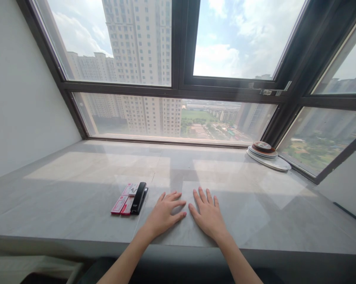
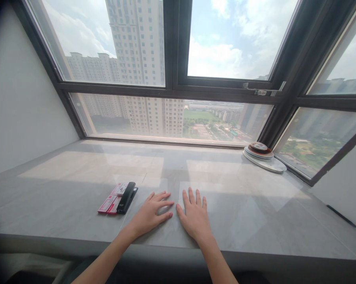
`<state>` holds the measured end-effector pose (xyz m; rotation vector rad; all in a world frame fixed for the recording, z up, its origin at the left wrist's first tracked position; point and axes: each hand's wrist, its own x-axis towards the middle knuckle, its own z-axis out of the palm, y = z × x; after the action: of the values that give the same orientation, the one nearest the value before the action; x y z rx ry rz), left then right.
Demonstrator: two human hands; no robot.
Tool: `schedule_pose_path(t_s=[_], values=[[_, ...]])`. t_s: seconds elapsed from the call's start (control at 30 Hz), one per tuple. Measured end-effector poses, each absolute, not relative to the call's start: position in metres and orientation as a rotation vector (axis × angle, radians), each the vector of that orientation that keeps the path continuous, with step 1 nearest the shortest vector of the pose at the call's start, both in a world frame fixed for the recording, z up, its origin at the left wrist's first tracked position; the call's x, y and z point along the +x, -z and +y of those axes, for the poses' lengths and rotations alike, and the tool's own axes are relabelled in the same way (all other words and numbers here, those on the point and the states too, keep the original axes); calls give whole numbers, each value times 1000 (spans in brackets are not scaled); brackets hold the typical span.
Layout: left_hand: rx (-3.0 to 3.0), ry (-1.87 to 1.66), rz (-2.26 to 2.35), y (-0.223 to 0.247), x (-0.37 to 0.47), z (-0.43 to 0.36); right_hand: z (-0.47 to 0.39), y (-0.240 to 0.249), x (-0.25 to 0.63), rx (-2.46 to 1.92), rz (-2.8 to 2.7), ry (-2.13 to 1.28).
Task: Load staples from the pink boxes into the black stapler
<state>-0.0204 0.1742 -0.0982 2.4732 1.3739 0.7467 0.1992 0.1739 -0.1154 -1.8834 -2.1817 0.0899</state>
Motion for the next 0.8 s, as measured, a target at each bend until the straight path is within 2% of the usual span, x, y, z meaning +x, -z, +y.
schedule_pose_path(t_s=[0.17,0.8], values=[[2212,-927,1322,90,-23,175,174,113,201,-1878,-2178,-124],[2001,-855,1312,95,-24,178,173,109,201,-1908,-2188,-128]])
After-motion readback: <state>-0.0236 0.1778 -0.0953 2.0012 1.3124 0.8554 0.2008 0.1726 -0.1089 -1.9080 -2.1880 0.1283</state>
